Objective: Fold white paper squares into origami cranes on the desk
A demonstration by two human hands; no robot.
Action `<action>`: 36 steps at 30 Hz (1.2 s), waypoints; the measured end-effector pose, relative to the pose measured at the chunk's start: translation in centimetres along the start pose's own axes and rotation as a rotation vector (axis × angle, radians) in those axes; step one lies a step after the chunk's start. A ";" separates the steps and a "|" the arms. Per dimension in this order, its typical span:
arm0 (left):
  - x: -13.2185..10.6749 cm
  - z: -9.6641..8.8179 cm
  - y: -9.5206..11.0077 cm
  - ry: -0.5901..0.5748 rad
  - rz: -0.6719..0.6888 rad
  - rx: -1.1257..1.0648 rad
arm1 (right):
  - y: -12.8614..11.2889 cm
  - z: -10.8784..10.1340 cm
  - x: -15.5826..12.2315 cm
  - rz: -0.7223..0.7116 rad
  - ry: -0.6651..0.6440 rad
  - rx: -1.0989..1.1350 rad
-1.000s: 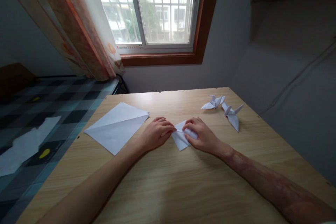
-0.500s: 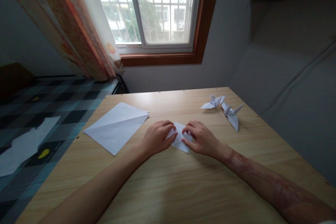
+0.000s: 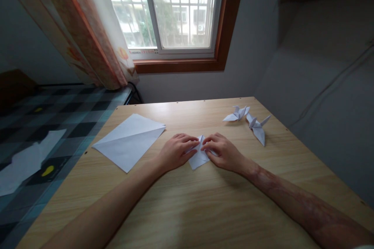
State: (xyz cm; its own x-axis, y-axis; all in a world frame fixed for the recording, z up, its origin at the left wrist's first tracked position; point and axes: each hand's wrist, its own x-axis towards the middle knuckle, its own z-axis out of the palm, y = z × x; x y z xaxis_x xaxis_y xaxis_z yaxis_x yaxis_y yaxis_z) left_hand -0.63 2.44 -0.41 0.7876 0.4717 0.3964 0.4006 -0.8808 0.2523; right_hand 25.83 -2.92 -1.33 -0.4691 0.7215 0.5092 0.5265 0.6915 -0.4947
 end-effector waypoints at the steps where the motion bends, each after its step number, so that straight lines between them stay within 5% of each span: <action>1: 0.0 0.0 0.0 -0.005 0.003 0.011 | 0.0 0.0 0.0 -0.001 -0.003 -0.010; 36: -0.3 0.3 -0.1 -0.029 -0.006 -0.064 | 1.0 0.2 0.0 0.135 0.037 -0.056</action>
State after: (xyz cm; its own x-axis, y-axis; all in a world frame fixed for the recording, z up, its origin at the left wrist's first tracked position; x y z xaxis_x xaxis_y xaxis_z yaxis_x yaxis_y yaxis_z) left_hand -0.80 2.36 -0.79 0.7987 0.4748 0.3695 0.3752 -0.8732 0.3110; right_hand 26.24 -2.20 -1.96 -0.3654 0.8055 0.4666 0.6222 0.5841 -0.5212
